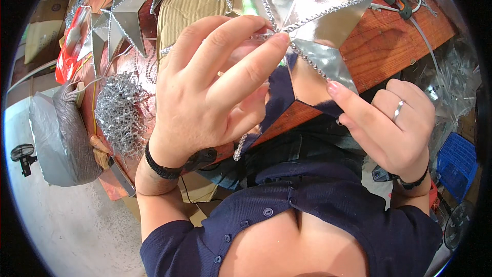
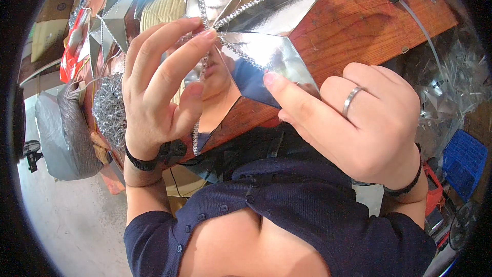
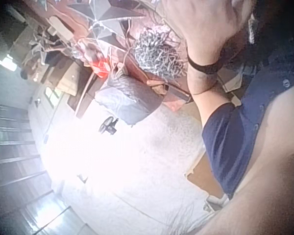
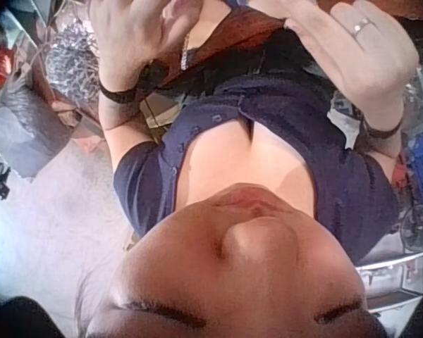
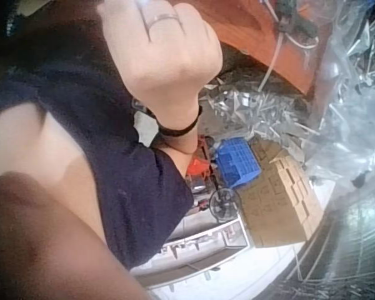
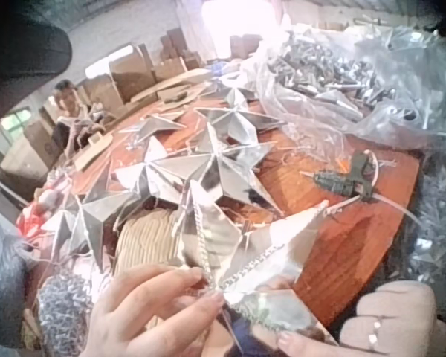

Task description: Applying decorative beaded trim to the edges of silver stars using a hot glue gun.

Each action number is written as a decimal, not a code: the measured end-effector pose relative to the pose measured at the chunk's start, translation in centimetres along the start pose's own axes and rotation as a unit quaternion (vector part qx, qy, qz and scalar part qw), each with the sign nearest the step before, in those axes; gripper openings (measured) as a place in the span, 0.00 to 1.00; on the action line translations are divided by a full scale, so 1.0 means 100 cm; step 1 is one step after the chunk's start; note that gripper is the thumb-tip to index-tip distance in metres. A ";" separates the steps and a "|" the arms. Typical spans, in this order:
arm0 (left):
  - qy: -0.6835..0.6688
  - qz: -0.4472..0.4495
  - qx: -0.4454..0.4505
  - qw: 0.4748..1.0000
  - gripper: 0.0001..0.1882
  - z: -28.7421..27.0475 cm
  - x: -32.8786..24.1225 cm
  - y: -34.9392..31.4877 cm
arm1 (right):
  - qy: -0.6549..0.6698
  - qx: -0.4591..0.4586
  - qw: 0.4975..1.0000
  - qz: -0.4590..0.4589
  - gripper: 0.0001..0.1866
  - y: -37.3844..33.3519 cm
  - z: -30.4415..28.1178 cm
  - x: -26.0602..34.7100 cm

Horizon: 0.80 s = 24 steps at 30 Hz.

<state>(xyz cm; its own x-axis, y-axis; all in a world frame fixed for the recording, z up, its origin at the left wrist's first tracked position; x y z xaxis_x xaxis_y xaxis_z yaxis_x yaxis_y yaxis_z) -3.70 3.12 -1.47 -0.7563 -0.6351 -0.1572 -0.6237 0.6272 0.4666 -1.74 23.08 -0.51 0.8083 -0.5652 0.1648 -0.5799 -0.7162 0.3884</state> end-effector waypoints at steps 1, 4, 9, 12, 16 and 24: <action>-0.001 0.000 0.001 1.000 0.20 0.000 0.000 0.000 | 0.007 0.003 1.000 0.001 0.25 0.000 -0.001 0.000; -0.002 0.003 -0.002 1.000 0.20 -0.001 0.001 -0.001 | 0.025 0.015 1.000 -0.005 0.25 -0.003 -0.008 0.000; -0.002 0.006 -0.007 1.000 0.19 0.001 0.001 0.000 | 0.057 0.010 0.998 0.016 0.23 -0.020 -0.005 -0.002; 0.002 0.013 -0.003 1.000 0.19 0.001 0.001 -0.001 | 0.066 0.002 0.997 0.034 0.22 -0.023 -0.002 -0.003; -0.002 0.001 -0.003 1.000 0.19 0.003 0.000 -0.002 | 0.069 -0.003 0.997 0.032 0.22 -0.025 -0.005 -0.005; 0.007 0.007 -0.003 1.000 0.19 0.002 0.000 0.002 | 0.100 -0.065 0.991 0.064 0.22 -0.066 -0.022 -0.007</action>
<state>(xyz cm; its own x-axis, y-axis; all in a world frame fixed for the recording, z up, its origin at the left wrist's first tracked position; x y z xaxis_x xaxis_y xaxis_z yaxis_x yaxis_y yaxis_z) -3.86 3.28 -1.57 -0.7621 -0.6324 -0.1386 -0.6118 0.6334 0.4738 1.72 29.10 -1.19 0.7404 -0.5458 0.3924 -0.6717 -0.5770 0.4646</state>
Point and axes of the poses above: each hand's wrist, its own y-axis towards the middle knuckle, its own z-axis out of the palm, x = y × z, the point moved 6 cm from there along y, towards the middle knuckle, and after that the axes turned 3 degrees about -y, right-handed, at the moved point
